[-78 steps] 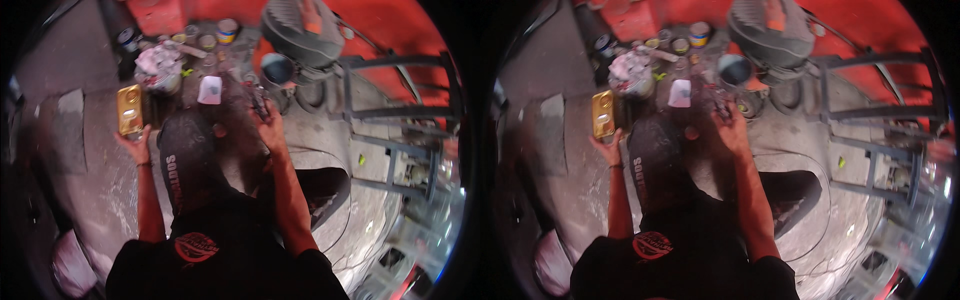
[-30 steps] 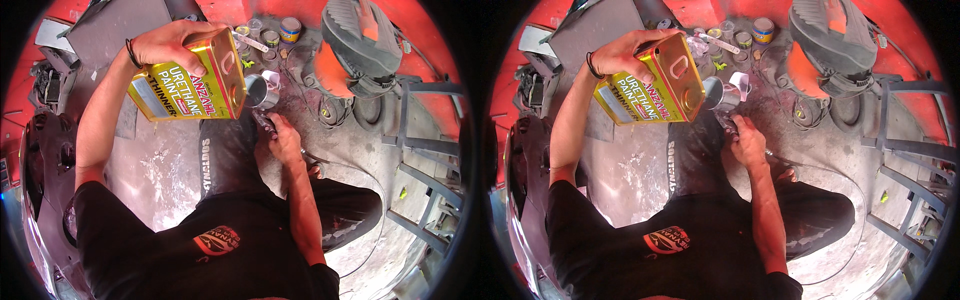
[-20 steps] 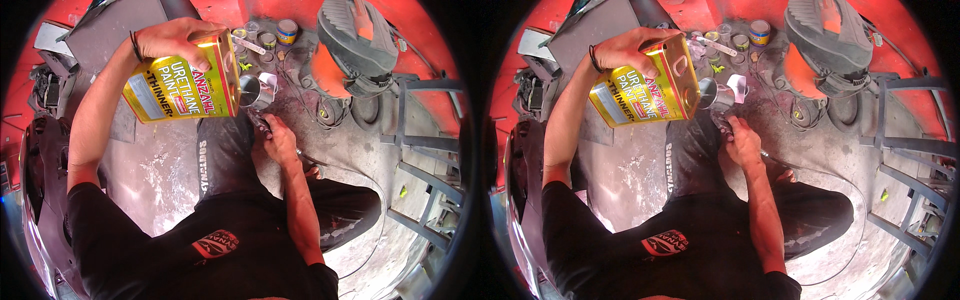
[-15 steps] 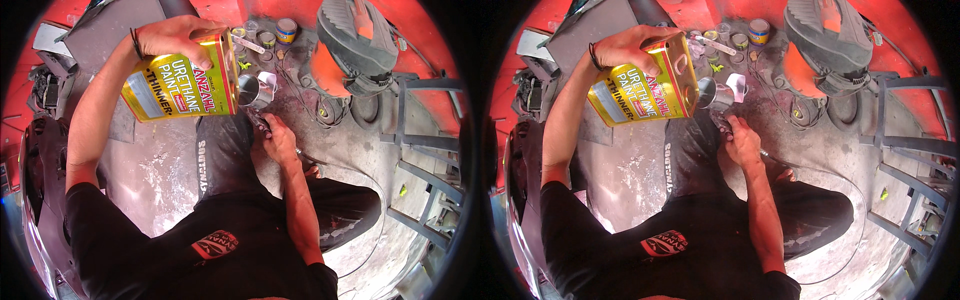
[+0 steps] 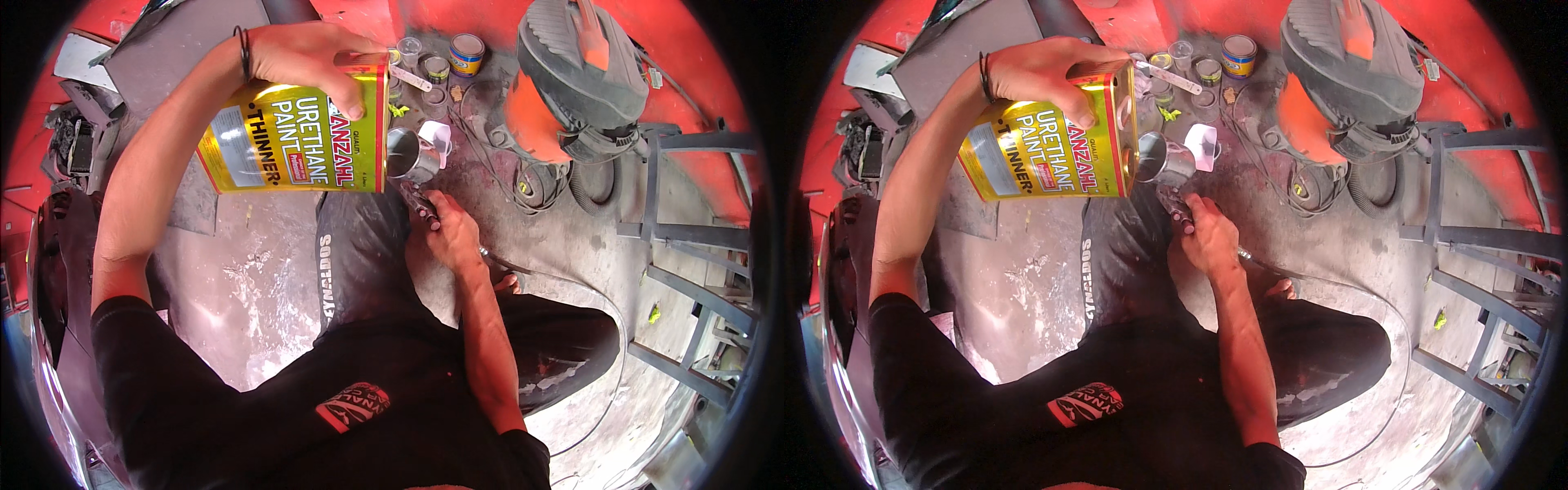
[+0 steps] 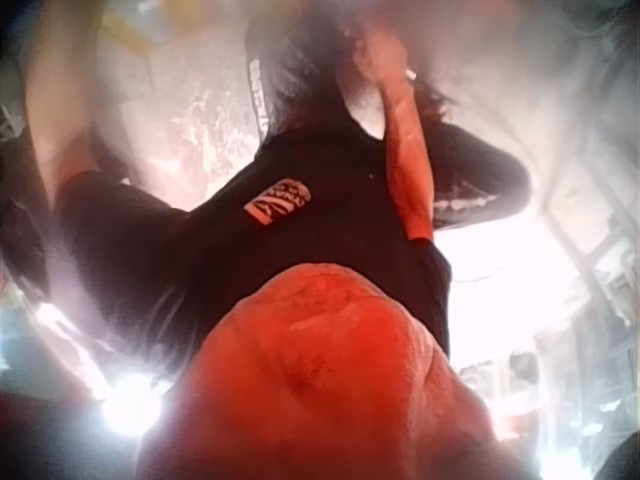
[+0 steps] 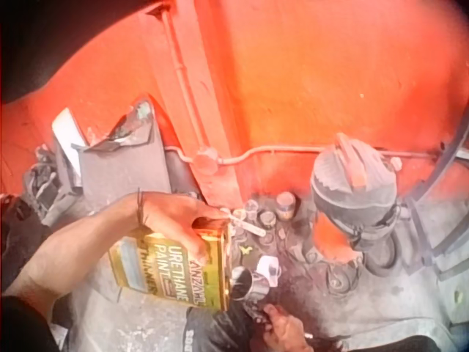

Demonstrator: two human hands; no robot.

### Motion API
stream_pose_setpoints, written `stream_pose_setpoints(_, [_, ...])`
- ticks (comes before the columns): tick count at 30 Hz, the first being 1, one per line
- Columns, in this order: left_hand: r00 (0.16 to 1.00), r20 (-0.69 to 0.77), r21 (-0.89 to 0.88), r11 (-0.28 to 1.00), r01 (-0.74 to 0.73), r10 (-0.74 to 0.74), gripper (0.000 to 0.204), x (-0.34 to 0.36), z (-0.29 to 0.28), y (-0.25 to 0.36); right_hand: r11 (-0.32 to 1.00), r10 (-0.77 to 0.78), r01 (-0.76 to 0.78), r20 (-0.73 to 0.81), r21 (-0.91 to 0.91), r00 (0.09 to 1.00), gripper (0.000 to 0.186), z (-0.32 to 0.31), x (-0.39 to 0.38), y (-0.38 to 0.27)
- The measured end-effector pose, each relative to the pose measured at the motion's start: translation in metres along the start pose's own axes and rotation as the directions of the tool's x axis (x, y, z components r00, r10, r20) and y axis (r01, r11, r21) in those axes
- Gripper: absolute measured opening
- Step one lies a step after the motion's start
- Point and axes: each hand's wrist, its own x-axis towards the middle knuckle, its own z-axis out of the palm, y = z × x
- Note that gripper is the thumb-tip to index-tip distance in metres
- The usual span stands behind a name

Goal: The person uses a spray gun to apply paint to a maroon car hood that is masked with newspaper and tape. After painting, the person walks to a work area, kneels, and pours thinner into the spray gun cup to clean it.

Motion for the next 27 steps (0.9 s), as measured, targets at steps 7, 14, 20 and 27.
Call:
stream_pose_setpoints(7, [0.999, -0.021, 0.092, 0.995, -0.045, 0.048, 0.053, 0.003, -0.002, -0.003, 0.995, -0.004, 0.005, -0.009, 0.097, 1.0, 0.026, 0.001, 0.0, -0.003])
stream_pose_setpoints(14, [0.984, -0.087, -0.052, 0.986, -0.158, 0.153, 0.099, -0.016, 0.0, -0.031, 0.99, -0.008, 0.019, -0.081, 0.139, 0.997, 0.026, -0.003, -0.004, 0.003])
stream_pose_setpoints(20, [0.905, -0.318, 0.004, 0.955, -0.298, 0.284, 0.112, -0.054, 0.022, -0.063, 0.982, 0.0, 0.014, -0.072, 0.188, 0.997, 0.033, -0.015, -0.008, -0.008])
stream_pose_setpoints(27, [0.767, -0.604, -0.041, 0.953, -0.301, 0.216, 0.12, -0.091, 0.057, -0.117, 0.918, 0.08, -0.074, 0.003, 0.39, 0.997, 0.027, -0.038, -0.008, -0.014])
